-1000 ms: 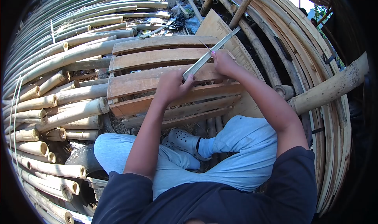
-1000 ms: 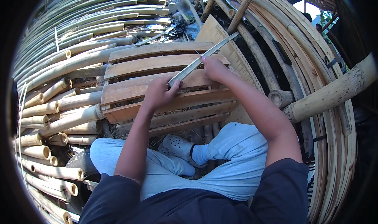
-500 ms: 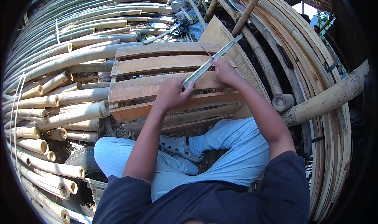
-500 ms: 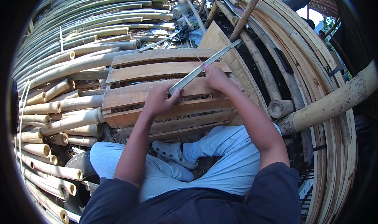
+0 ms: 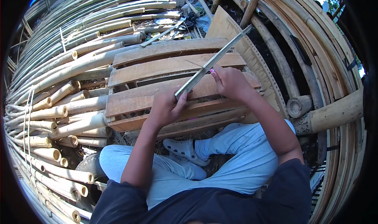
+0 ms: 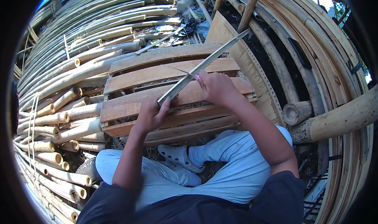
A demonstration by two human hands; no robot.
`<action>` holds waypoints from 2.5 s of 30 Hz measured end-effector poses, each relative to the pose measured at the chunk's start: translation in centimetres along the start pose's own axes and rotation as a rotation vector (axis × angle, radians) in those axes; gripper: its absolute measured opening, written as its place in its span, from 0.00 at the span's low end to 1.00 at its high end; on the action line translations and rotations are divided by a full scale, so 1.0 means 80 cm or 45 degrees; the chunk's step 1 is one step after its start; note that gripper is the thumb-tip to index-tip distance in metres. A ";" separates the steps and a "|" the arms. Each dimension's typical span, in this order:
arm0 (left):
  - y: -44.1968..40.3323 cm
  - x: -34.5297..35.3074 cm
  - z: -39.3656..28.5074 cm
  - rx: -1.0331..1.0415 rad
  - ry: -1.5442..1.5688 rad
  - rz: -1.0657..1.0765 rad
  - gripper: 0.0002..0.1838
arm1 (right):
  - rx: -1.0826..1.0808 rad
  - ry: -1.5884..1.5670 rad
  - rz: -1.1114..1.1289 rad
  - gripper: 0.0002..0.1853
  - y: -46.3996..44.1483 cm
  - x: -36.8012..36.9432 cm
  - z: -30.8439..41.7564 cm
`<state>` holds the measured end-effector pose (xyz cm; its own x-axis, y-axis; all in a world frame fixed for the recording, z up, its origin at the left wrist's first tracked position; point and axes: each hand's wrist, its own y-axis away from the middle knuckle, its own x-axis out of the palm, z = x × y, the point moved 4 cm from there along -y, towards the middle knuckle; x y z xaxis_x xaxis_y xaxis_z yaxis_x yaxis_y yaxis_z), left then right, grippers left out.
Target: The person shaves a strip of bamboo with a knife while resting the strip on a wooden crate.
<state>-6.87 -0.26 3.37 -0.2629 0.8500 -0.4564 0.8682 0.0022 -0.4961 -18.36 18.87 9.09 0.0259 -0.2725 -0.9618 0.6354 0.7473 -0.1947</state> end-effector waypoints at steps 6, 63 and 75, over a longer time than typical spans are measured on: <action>-0.006 -0.012 -0.025 -0.087 -0.175 0.208 0.12 | 0.143 -0.121 -0.032 0.16 0.004 -0.023 -0.010; 0.014 -0.026 -0.008 0.391 -0.159 -0.181 0.12 | 0.102 0.108 0.025 0.15 -0.020 -0.031 0.064; 0.013 -0.027 0.005 0.310 -0.168 -0.199 0.09 | 0.138 0.174 0.246 0.16 -0.046 -0.028 0.064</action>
<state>-5.55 -2.32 3.57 -0.4515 0.7736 -0.4447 0.6907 -0.0125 -0.7230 -16.78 13.61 12.98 0.0550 -0.0412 -0.9976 0.7081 0.7061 0.0098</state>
